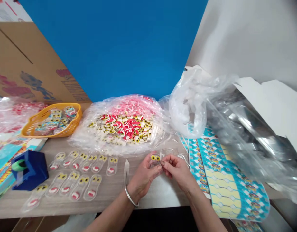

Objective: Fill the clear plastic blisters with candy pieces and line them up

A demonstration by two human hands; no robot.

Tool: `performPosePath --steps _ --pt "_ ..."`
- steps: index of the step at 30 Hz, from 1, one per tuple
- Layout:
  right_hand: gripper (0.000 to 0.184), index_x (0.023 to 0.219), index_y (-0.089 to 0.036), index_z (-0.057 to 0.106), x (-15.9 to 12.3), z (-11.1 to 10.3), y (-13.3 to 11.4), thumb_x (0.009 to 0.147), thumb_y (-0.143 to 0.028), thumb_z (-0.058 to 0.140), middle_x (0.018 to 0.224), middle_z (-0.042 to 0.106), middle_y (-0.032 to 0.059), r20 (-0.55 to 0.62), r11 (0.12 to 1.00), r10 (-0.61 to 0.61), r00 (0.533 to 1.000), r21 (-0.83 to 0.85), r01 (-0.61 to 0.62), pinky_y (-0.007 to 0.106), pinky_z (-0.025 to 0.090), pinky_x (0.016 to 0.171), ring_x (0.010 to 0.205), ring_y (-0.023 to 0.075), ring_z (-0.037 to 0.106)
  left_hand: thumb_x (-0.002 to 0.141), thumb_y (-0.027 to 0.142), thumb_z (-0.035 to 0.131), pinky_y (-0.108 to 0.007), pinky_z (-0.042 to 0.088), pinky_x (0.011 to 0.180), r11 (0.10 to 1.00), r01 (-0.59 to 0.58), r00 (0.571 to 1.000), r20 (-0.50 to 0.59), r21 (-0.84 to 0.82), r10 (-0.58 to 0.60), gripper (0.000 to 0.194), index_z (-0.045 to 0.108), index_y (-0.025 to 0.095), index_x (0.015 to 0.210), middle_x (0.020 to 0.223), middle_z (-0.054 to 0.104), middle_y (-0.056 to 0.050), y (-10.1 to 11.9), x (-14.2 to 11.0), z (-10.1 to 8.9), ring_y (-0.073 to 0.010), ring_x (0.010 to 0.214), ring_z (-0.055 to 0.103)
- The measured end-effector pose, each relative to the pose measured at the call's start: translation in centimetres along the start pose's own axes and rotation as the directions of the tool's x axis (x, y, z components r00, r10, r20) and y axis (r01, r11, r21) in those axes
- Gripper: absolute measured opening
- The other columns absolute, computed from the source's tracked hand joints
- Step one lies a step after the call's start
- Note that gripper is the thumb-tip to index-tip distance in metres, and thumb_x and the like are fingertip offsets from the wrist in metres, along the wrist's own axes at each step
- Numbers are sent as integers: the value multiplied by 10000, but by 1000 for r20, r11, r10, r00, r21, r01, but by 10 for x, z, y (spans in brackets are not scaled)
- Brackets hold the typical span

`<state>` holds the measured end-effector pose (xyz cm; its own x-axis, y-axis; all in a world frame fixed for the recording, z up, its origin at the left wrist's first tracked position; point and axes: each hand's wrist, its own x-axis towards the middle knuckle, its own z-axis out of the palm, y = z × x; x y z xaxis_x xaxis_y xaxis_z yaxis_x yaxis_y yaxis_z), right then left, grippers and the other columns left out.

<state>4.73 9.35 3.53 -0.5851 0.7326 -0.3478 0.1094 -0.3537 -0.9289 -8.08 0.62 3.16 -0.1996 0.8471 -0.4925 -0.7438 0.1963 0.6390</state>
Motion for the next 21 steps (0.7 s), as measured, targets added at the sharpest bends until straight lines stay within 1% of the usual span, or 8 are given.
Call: performPosePath --steps 4,10,13,15,18,21 --pt "388 738 -187 638 0 1 -1 697 -549 772 480 507 -63 9 1000 5 1000 5 -5 204 281 409 408 77 389 636 229 898 -384 475 949 1000 9 1000 3 -8 -9 719 601 233 1291 1049 707 -65 -3 1 -1 -208 952 659" --pt "383 709 -184 625 -2 1 -4 689 -536 774 479 500 -65 6 998 40 999 48 -40 202 297 405 392 71 385 614 229 911 -370 468 951 999 16 1000 -2 -31 -16 706 618 226 1257 996 708 -50 -1 1 0 -191 941 657" --pt "420 690 -186 612 -1 0 -4 684 -572 777 481 502 -57 16 998 46 999 51 -47 208 310 411 398 76 389 616 219 907 -363 481 920 999 22 1000 -10 -44 -22 724 598 224 1271 936 697 -28 0 0 2 -171 880 657" --pt "440 701 -186 618 0 -1 -3 678 -595 781 483 506 -49 24 998 53 998 38 -54 215 316 420 406 84 396 608 211 910 -362 490 894 997 22 1000 -17 -67 -23 728 595 218 1264 912 687 -21 0 -1 2 -163 847 650" --pt "440 739 -187 645 -1 -3 4 700 -607 771 486 504 -40 38 999 45 998 -1 -45 224 324 440 426 97 405 565 197 923 -355 495 863 993 9 1000 -24 -117 -12 732 613 210 1228 919 684 -27 -3 -2 0 -169 855 644" --pt "449 767 -200 678 -2 -10 17 732 -644 732 514 521 -17 21 996 11 1000 -88 -9 243 361 461 466 125 443 499 193 936 -323 489 787 990 26 999 -43 -137 -32 741 638 213 1177 885 684 -21 -9 -1 -4 -168 821 638"
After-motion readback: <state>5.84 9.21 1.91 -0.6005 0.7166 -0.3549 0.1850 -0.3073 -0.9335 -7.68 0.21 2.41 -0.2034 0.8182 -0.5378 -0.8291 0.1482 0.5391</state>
